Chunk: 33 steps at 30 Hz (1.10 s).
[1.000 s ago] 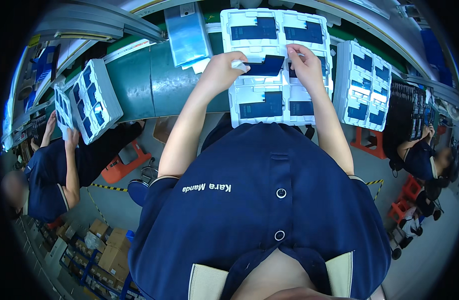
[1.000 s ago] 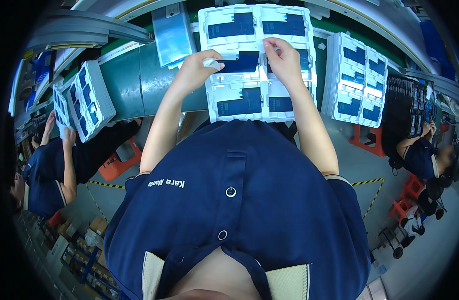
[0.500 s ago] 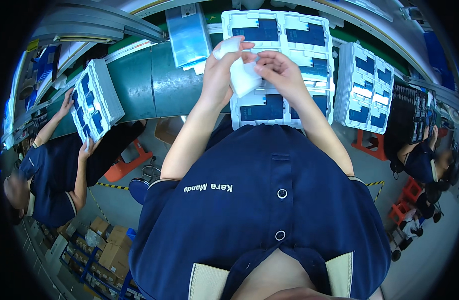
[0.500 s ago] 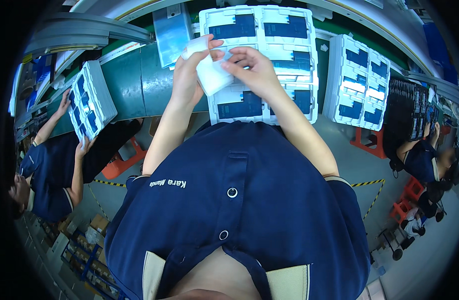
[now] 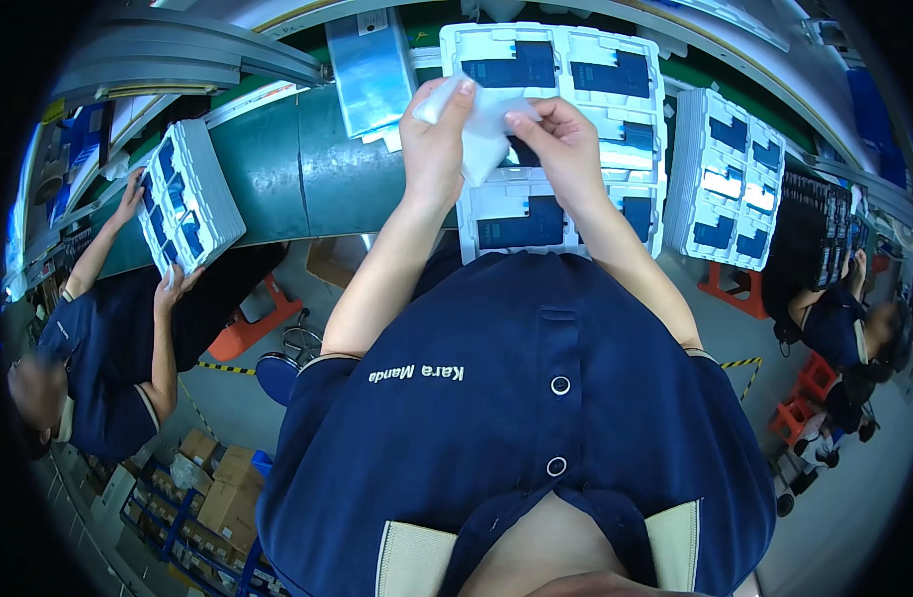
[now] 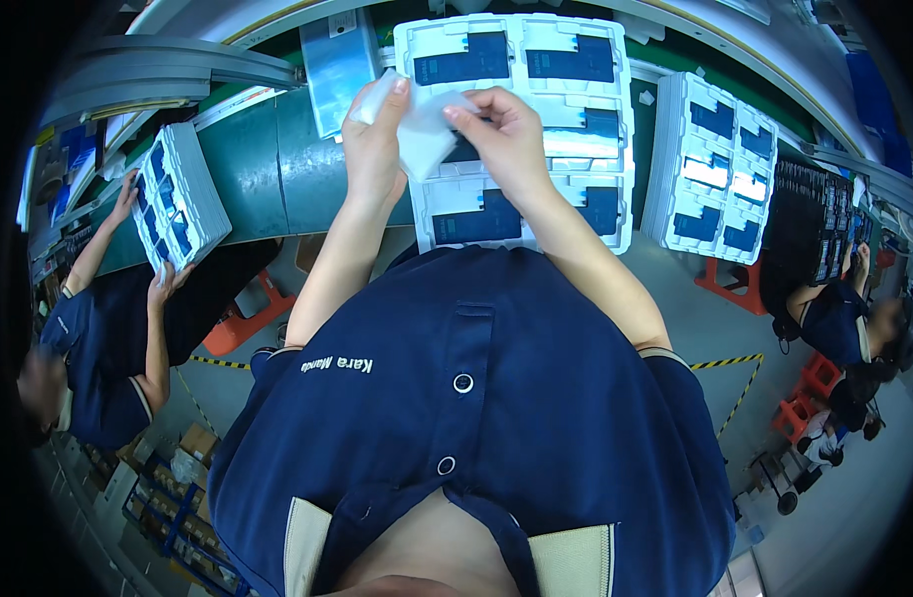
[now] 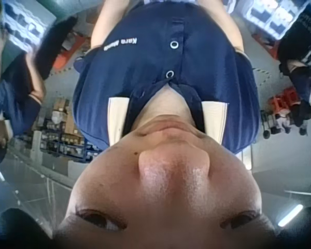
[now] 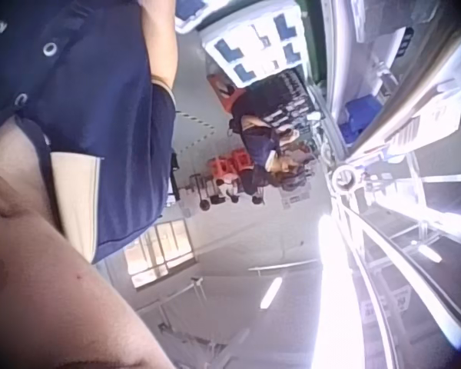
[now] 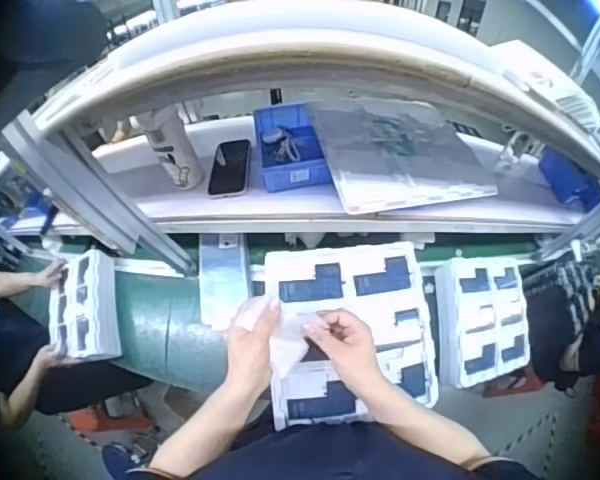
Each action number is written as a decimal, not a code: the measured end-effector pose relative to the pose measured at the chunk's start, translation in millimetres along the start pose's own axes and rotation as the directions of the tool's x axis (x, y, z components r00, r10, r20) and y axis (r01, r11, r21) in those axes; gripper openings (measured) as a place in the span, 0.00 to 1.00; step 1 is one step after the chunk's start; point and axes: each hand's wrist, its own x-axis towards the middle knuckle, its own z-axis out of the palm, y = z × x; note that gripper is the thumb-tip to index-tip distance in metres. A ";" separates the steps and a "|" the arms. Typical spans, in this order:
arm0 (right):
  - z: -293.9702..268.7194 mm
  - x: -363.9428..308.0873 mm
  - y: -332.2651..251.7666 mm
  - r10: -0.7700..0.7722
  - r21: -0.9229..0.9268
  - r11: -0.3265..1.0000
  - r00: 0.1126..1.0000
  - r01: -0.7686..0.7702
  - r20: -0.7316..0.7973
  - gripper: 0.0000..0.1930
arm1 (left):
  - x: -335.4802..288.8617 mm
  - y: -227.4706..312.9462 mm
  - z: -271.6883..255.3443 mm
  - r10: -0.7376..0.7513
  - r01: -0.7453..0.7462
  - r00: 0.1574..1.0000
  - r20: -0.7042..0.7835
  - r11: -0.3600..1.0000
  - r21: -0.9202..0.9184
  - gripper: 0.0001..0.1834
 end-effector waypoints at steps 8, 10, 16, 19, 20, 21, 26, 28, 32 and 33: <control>-67.3 54.7 -1.0 -0.014 -0.019 1.000 0.994 0.012 -0.110 0.07 | 56.8 14.0 -3.7 -0.005 -0.426 0.905 0.426 -0.010 0.905 0.19; -73.6 66.7 -5.7 -0.023 -0.059 0.998 0.992 0.016 -0.123 0.08 | 62.3 12.4 1.0 -0.004 -0.430 0.903 0.430 -0.058 0.901 0.19; -72.2 97.7 -8.1 -0.093 0.106 0.989 0.991 0.103 -0.097 0.09 | 84.3 15.7 -7.5 -0.060 -0.505 0.858 0.510 0.079 0.860 0.15; -68.3 112.0 3.4 -0.055 0.046 0.997 0.998 0.055 -0.011 0.10 | 78.0 23.2 -14.6 -0.015 -0.570 0.816 0.579 0.149 0.808 0.12; -64.5 113.9 5.1 -0.038 -0.011 0.999 0.999 0.038 0.028 0.10 | 73.1 28.9 -15.9 0.011 -0.582 0.808 0.589 0.168 0.796 0.11; -61.2 113.7 6.1 -0.032 -0.157 0.987 0.999 0.034 0.013 0.11 | 68.4 38.7 -17.7 -0.073 -0.564 0.810 0.582 0.173 0.807 0.10; -47.0 97.0 -3.6 -0.128 -0.683 0.722 0.992 0.110 0.025 0.12 | 56.3 65.1 -32.5 -0.417 -0.577 0.650 0.636 0.274 0.769 0.09; -45.2 94.5 -2.5 -0.158 -0.717 0.677 0.985 0.163 0.075 0.12 | 53.6 60.7 -29.2 -0.437 -0.570 0.636 0.637 0.291 0.769 0.08; -44.7 94.6 -6.0 -0.146 -0.762 0.619 0.981 0.191 0.128 0.12 | 56.5 43.1 -29.7 -0.372 -0.604 0.633 0.679 0.311 0.734 0.08; -44.4 95.3 -7.6 -0.141 -0.768 0.611 0.981 0.194 0.136 0.11 | 58.3 40.2 -29.6 -0.375 -0.603 0.636 0.674 0.302 0.738 0.08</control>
